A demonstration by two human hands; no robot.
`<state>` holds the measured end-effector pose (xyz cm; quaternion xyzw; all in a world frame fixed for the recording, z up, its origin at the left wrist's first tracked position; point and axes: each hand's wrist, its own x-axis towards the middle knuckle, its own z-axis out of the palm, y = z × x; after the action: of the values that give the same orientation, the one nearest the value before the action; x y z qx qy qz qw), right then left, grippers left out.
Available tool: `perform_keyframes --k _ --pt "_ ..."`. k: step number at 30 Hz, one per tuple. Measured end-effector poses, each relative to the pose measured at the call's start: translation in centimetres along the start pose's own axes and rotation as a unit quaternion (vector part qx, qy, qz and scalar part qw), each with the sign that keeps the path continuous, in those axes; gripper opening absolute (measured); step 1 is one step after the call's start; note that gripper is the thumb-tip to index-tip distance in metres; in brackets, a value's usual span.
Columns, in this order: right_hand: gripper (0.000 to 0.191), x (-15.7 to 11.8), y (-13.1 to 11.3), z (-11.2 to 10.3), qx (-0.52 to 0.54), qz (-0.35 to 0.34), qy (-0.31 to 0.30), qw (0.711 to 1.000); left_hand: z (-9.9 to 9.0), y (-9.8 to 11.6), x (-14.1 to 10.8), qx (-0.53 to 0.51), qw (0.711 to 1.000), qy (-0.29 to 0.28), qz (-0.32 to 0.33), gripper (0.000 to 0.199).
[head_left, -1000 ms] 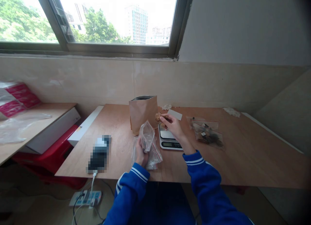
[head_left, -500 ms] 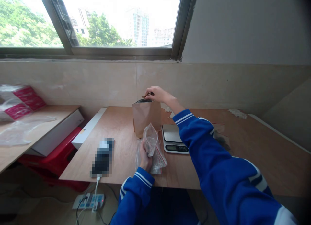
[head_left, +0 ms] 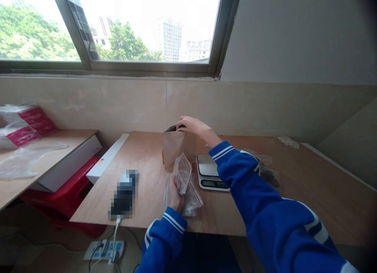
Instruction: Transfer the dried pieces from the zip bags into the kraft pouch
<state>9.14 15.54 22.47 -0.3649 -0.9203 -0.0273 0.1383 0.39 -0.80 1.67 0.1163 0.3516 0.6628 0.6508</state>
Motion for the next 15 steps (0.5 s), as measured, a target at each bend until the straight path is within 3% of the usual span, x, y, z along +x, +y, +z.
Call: perform_keyframes --k 4,7,10,12,15 --pt "0.009 -0.5 -0.1 -0.3 -0.004 -0.025 0.040 0.999 0.5 0.5 -0.5 -0.002 1.000 0.011 -0.002 0.021" --pt "0.011 -1.9 -1.2 -0.8 0.038 -0.017 0.172 0.984 0.4 0.6 -0.5 -0.018 1.000 0.015 0.001 0.021" --pt "0.026 -4.7 -3.3 -0.8 0.134 0.056 0.303 0.942 0.0 0.3 -0.2 -0.036 0.999 0.012 0.006 0.020" --pt "0.030 -6.9 -4.8 -0.2 0.194 0.078 0.285 0.935 -0.4 0.0 0.1 -0.034 0.999 0.005 0.003 0.021" --pt "0.025 -9.8 -6.5 1.9 0.262 0.067 0.106 0.957 -0.8 -0.4 0.6 -0.029 0.999 -0.015 -0.001 0.026"
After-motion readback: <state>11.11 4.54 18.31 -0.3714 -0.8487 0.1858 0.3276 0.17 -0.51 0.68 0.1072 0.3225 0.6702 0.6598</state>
